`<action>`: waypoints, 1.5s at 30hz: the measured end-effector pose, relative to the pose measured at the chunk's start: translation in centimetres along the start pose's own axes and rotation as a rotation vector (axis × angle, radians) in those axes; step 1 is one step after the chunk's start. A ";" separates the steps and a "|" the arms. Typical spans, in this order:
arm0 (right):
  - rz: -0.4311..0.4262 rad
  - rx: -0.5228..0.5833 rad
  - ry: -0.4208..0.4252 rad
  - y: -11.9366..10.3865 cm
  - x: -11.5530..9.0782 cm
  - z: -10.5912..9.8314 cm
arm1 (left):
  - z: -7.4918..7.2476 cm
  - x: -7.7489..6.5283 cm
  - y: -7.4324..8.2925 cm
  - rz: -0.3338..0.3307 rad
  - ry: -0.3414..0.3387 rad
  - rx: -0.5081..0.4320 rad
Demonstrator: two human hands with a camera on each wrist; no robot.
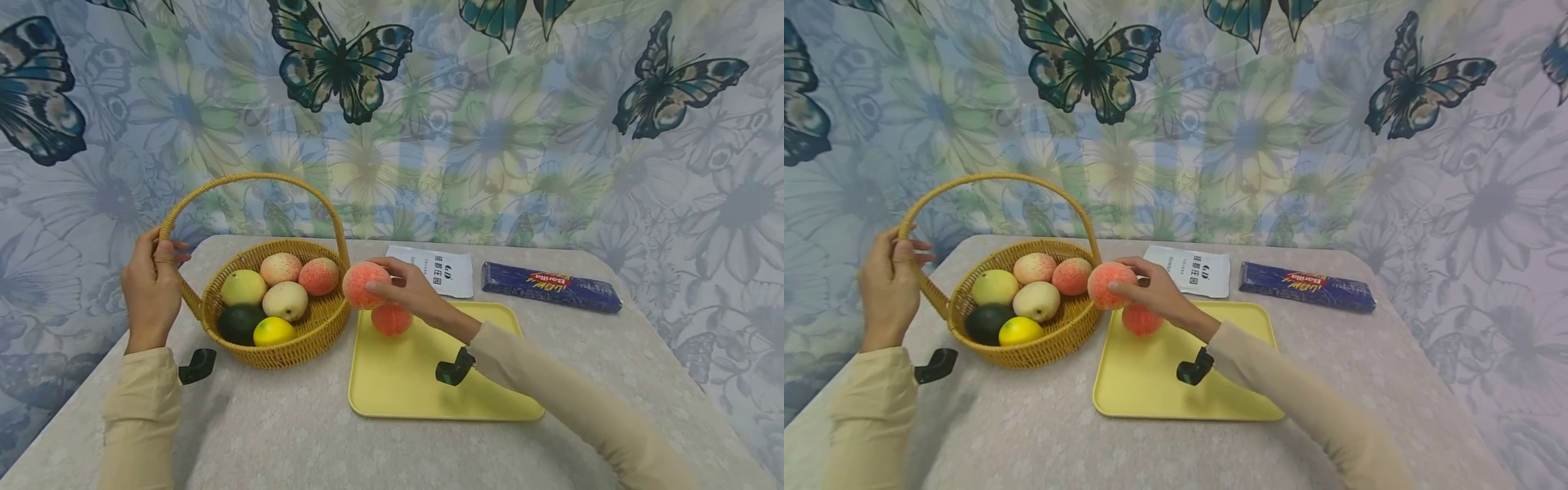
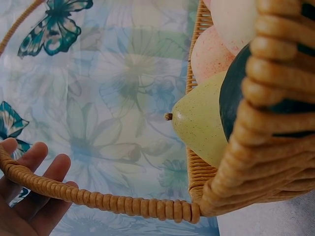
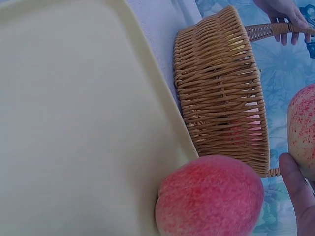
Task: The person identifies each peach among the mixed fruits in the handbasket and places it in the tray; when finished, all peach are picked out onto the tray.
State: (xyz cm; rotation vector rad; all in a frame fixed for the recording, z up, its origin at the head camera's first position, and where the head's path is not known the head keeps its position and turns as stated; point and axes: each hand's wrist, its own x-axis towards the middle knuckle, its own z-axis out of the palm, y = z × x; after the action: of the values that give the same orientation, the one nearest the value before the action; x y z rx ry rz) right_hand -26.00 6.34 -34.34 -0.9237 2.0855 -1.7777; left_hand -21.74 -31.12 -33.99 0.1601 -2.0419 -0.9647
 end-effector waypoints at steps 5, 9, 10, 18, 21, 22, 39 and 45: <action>-0.006 0.008 0.011 0.4 -0.7 -0.7 | 0.0 0.0 0.0 -0.001 -0.001 0.003; 0.004 -0.014 0.020 0.5 -1.3 -1.2 | 0.0 0.0 0.0 0.003 0.004 0.006; 0.008 -0.021 0.023 0.6 -1.4 -1.3 | 0.1 0.1 0.0 0.004 0.004 0.007; 0.039 -0.023 0.046 0.7 -2.3 -2.4 | 0.0 0.1 0.0 0.000 0.004 0.004; 0.037 -0.019 0.056 1.2 -2.5 -2.8 | 0.1 0.1 -0.1 -0.003 0.003 0.003; 0.029 -0.017 0.056 1.6 -2.5 -3.1 | 0.1 0.1 -0.1 -0.004 0.003 0.002; -0.021 -0.032 0.116 3.7 -3.7 -5.5 | 0.1 0.0 0.0 0.008 0.004 -0.020; -0.004 -0.040 0.145 4.2 -4.5 -6.2 | 0.1 0.0 0.1 0.004 0.004 -0.008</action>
State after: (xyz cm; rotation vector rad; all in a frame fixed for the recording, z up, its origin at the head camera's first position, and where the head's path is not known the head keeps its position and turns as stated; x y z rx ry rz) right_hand -27.34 14.19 -37.91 -0.8324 2.2153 -1.8632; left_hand -21.77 -31.03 -33.98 0.1533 -2.0341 -0.9691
